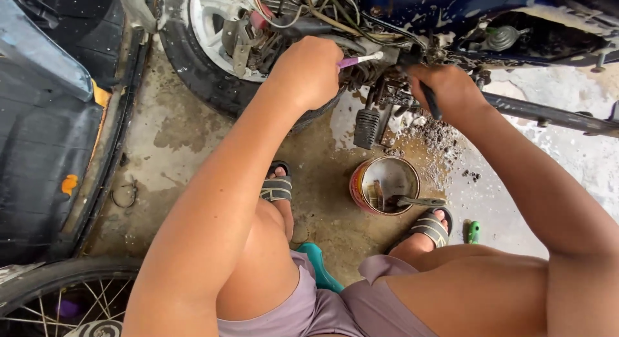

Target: The person scrubs the engine and frame of a blue motorcycle using a toothbrush and a small brush, repeatedly dipping them into a can of cleaning liquid. The person focuses on the area around the rear wheel and foot peg, scrubbing various components of the motorcycle's undercarriage.

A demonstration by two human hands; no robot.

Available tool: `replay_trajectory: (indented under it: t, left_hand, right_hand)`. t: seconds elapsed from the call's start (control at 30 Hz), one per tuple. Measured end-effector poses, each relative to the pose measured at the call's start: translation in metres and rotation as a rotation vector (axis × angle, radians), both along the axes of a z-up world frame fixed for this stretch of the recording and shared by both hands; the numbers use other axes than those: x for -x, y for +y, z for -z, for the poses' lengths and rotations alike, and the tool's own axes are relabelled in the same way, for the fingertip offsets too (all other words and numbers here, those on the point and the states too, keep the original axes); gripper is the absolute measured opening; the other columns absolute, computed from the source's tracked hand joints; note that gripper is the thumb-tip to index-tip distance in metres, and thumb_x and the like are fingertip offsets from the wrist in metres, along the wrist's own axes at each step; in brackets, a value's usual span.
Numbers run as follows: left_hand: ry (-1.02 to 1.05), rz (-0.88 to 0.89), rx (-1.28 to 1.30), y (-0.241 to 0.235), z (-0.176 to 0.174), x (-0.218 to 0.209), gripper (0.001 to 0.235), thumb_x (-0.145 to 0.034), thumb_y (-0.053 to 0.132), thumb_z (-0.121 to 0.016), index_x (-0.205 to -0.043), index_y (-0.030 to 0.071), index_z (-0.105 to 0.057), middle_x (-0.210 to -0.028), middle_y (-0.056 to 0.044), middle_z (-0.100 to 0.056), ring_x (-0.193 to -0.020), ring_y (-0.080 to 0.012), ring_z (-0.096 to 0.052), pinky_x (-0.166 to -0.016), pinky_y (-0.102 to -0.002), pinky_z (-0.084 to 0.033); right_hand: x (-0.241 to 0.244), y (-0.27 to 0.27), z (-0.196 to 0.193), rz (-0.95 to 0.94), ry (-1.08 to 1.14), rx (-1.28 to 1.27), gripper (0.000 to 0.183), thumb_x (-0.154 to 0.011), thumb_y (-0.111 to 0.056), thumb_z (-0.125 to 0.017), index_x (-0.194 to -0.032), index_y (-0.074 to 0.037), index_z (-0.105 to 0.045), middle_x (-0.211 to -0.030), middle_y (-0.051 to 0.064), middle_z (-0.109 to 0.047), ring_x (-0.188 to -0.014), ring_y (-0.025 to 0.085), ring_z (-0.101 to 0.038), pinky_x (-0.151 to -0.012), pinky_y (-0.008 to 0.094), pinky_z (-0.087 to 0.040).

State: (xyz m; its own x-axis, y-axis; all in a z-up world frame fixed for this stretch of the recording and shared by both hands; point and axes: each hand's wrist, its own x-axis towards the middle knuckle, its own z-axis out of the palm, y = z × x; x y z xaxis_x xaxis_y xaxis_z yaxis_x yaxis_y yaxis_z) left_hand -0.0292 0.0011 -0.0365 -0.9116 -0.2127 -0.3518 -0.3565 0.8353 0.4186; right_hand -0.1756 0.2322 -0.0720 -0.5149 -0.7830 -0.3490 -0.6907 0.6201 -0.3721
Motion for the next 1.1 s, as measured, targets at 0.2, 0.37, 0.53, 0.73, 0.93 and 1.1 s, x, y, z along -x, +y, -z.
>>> replay_trajectory:
  t: [0.2, 0.37, 0.53, 0.73, 0.93, 1.1]
  left_hand:
    - [-0.011, -0.006, 0.008, 0.006, -0.007, 0.000, 0.022, -0.103, 0.007, -0.052, -0.083, 0.009, -0.061, -0.063, -0.006, -0.049, -0.047, -0.0187, -0.038, -0.045, -0.036, -0.032]
    - [0.003, -0.007, 0.002, 0.004, 0.002, -0.001, 0.020, -0.096, -0.001, -0.056, -0.078, 0.009, -0.055, -0.065, -0.007, -0.048, -0.051, -0.0200, -0.039, -0.048, -0.037, -0.034]
    - [0.021, 0.013, 0.015, 0.007, 0.003, 0.000, 0.019, -0.094, -0.005, -0.056, -0.079, 0.007, -0.058, -0.065, -0.008, -0.049, -0.052, -0.0212, -0.042, -0.048, -0.038, -0.036]
    - [-0.013, -0.024, 0.005, 0.014, -0.007, 0.003, 0.012, -0.097, -0.002, -0.058, -0.096, 0.005, -0.067, -0.072, -0.006, -0.059, -0.052, -0.0183, -0.049, -0.046, -0.034, -0.044]
    - [0.037, 0.001, 0.030, 0.014, 0.001, 0.009, 0.012, -0.095, -0.002, -0.058, -0.090, 0.007, -0.064, -0.069, -0.007, -0.057, -0.051, -0.0201, -0.047, -0.047, -0.036, -0.042]
    - [0.111, 0.000, 0.031, 0.014, 0.008, 0.010, 0.010, -0.094, -0.001, -0.061, -0.094, 0.007, -0.067, -0.075, -0.010, -0.065, -0.056, -0.0248, -0.059, -0.050, -0.040, -0.049]
  right_hand:
    - [0.023, 0.004, 0.040, -0.278, 0.142, 0.412, 0.029, -0.111, -0.003, -0.049, -0.125, 0.012, -0.070, -0.083, 0.023, -0.073, -0.047, 0.023, -0.066, -0.034, 0.034, -0.053]
    - [0.021, 0.008, 0.043, -0.271, 0.159, 0.377, 0.021, -0.108, 0.002, -0.056, -0.120, 0.011, -0.072, -0.090, 0.023, -0.075, -0.057, 0.026, -0.070, -0.045, 0.035, -0.058]
    - [-0.003, -0.004, -0.001, 0.034, -0.008, -0.033, 0.032, -0.096, 0.015, -0.047, -0.086, -0.008, -0.065, -0.070, 0.006, -0.065, -0.056, 0.023, -0.060, -0.062, 0.037, -0.054]
    - [0.004, -0.004, -0.003, -0.082, 0.082, -0.116, 0.028, -0.098, 0.014, -0.052, -0.087, -0.011, -0.060, -0.068, 0.007, -0.063, -0.053, 0.024, -0.059, -0.061, 0.037, -0.053]
    - [-0.003, -0.013, -0.007, 0.117, 0.043, -0.271, 0.035, -0.109, -0.005, -0.056, -0.138, -0.022, -0.063, -0.081, 0.008, -0.061, -0.051, 0.023, -0.056, -0.051, 0.039, -0.057]
    - [0.024, 0.014, 0.039, -0.393, 0.306, 0.134, 0.048, -0.083, 0.029, -0.060, -0.118, -0.003, -0.069, -0.078, 0.009, -0.061, -0.058, 0.028, -0.059, -0.066, 0.044, -0.055]
